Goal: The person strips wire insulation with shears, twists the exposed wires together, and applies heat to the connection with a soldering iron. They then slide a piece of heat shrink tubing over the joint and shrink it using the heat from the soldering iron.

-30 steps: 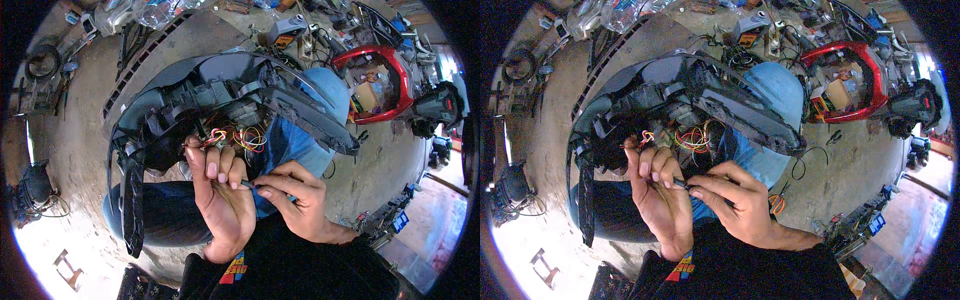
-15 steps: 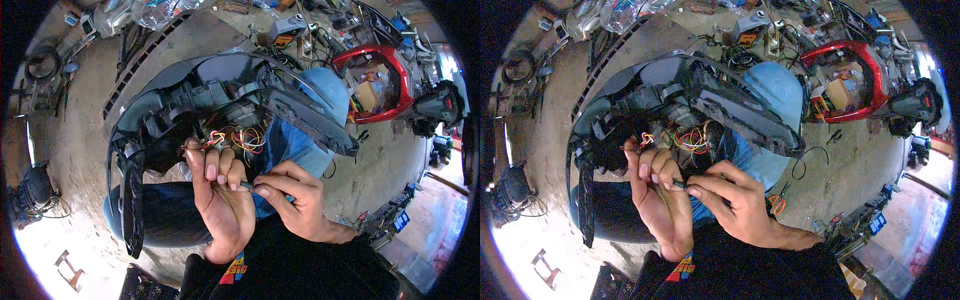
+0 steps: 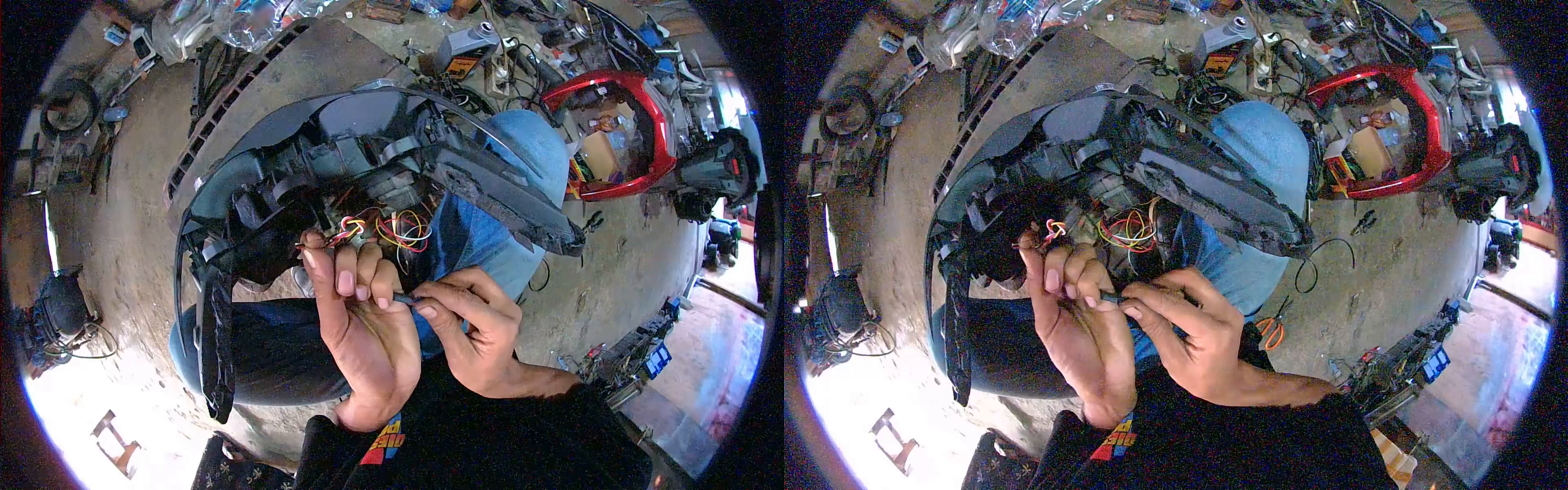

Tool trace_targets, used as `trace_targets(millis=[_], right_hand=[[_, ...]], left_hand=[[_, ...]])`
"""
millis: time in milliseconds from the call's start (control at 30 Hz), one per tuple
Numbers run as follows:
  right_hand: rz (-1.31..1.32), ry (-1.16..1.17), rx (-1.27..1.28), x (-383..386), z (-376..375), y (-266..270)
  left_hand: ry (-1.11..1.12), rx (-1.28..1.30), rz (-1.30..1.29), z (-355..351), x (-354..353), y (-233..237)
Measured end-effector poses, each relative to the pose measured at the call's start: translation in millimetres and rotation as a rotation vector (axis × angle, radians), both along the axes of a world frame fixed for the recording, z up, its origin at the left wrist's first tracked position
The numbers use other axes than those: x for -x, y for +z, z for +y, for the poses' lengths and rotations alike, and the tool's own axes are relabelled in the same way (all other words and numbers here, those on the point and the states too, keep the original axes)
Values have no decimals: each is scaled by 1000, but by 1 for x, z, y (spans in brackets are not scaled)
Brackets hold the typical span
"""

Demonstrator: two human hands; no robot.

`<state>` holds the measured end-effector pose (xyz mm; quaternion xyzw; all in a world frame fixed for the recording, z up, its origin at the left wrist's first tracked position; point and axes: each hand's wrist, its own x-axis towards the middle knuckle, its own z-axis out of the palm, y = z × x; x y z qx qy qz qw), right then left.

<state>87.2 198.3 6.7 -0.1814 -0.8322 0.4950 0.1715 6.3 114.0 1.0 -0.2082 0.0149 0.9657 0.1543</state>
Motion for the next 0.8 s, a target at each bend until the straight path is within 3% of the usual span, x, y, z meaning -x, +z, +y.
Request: trace_targets(millis=[233, 533, 800], right_hand=[[6, -53, 13, -2, -5, -3], [16, -28, 2, -4, -4, -7], [-17, -47, 128, -6, -4, -4]], left_hand=[[31, -35, 16, 2, -2, -1], [-19, 137, 45, 4, -2, -2], [20, 44, -2, 6, -4, 3]])
